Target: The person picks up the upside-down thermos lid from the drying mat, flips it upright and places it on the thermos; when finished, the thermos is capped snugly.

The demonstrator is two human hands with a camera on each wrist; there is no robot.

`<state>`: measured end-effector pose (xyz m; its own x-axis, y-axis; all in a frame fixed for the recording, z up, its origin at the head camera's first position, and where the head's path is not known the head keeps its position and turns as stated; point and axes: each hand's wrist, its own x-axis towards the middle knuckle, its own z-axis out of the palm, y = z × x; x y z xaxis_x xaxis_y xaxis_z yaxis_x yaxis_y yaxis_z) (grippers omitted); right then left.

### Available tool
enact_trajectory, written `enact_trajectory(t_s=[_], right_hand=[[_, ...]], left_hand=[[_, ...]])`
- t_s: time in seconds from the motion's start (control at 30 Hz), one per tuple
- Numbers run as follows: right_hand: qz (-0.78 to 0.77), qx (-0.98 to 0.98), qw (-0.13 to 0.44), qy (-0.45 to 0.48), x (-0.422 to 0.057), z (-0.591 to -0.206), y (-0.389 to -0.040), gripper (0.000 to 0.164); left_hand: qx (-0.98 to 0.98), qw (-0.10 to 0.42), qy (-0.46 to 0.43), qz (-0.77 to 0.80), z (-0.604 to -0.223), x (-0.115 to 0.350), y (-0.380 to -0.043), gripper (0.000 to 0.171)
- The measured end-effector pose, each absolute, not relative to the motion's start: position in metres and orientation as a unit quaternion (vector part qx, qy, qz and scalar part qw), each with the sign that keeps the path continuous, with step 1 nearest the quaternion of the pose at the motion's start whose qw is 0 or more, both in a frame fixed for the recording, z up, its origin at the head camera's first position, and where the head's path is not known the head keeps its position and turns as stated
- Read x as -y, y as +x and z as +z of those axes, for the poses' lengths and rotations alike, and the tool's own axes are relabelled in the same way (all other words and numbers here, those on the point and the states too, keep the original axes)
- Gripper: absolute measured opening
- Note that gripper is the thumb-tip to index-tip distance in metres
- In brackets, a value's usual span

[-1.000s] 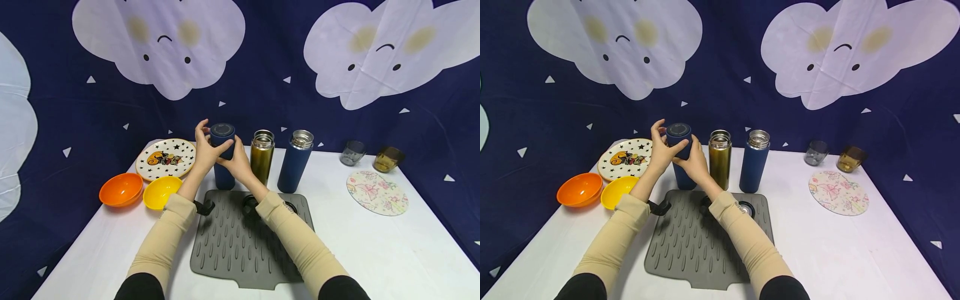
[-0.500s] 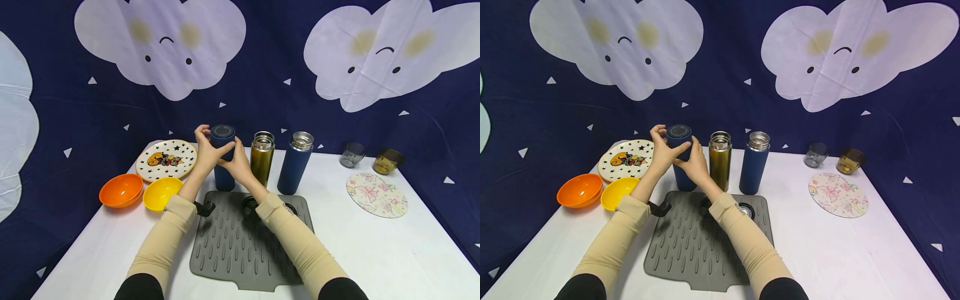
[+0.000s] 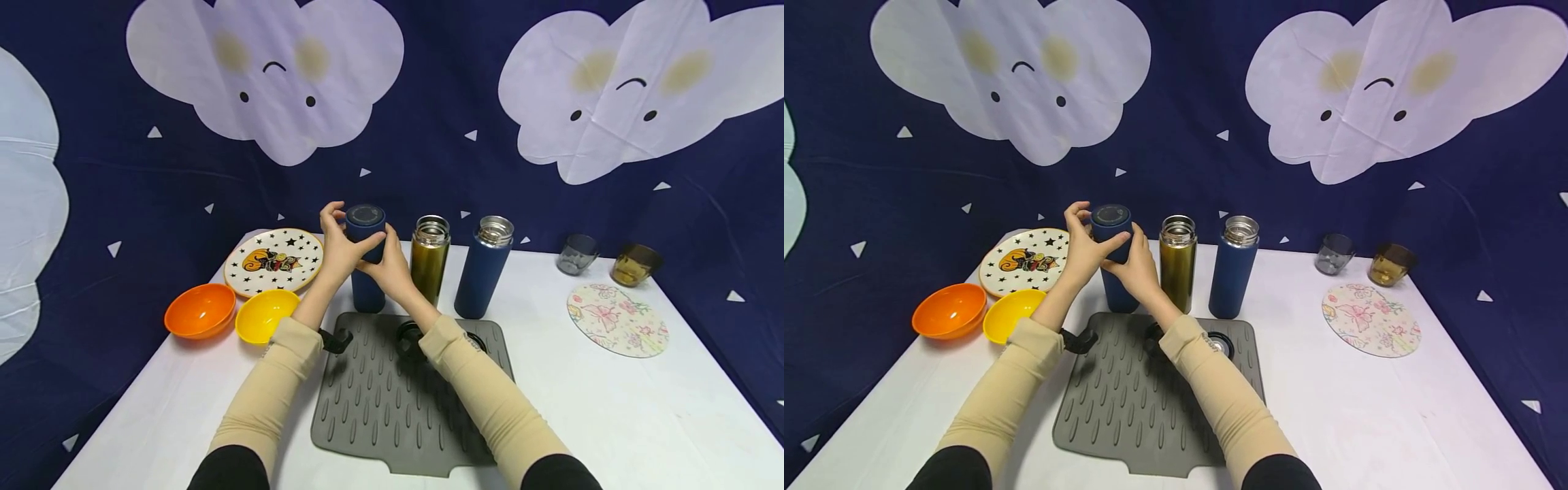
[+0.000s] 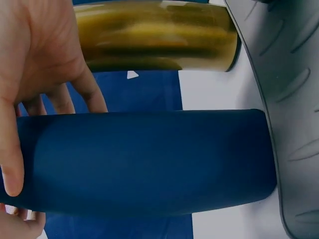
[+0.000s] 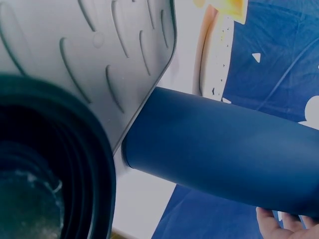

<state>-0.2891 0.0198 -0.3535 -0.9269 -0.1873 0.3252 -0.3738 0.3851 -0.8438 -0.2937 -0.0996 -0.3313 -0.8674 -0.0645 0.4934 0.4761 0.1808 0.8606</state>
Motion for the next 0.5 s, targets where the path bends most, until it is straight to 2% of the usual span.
enact_trajectory(t_s=[0.17, 0.33, 0.5], right_hand=[[0.529, 0.826, 0.091, 0.173, -0.0199, -0.3535, -0.2884, 0.087], [0.53, 0.826, 0.094, 0.171, -0.0204, -0.3537, -0.2886, 0.088], [0.523, 0.831, 0.091, 0.167, -0.0197, -0.3532, -0.2889, 0.086]], left_hand=[[0.702, 0.216, -0.151, -0.662, -0.3342, 0.0997, -0.2931, 0.072], [0.712, 0.195, -0.146, -0.658, -0.3329, 0.1005, -0.2925, 0.073], [0.747, 0.214, -0.124, -0.617, -0.3309, 0.0984, -0.2927, 0.075]])
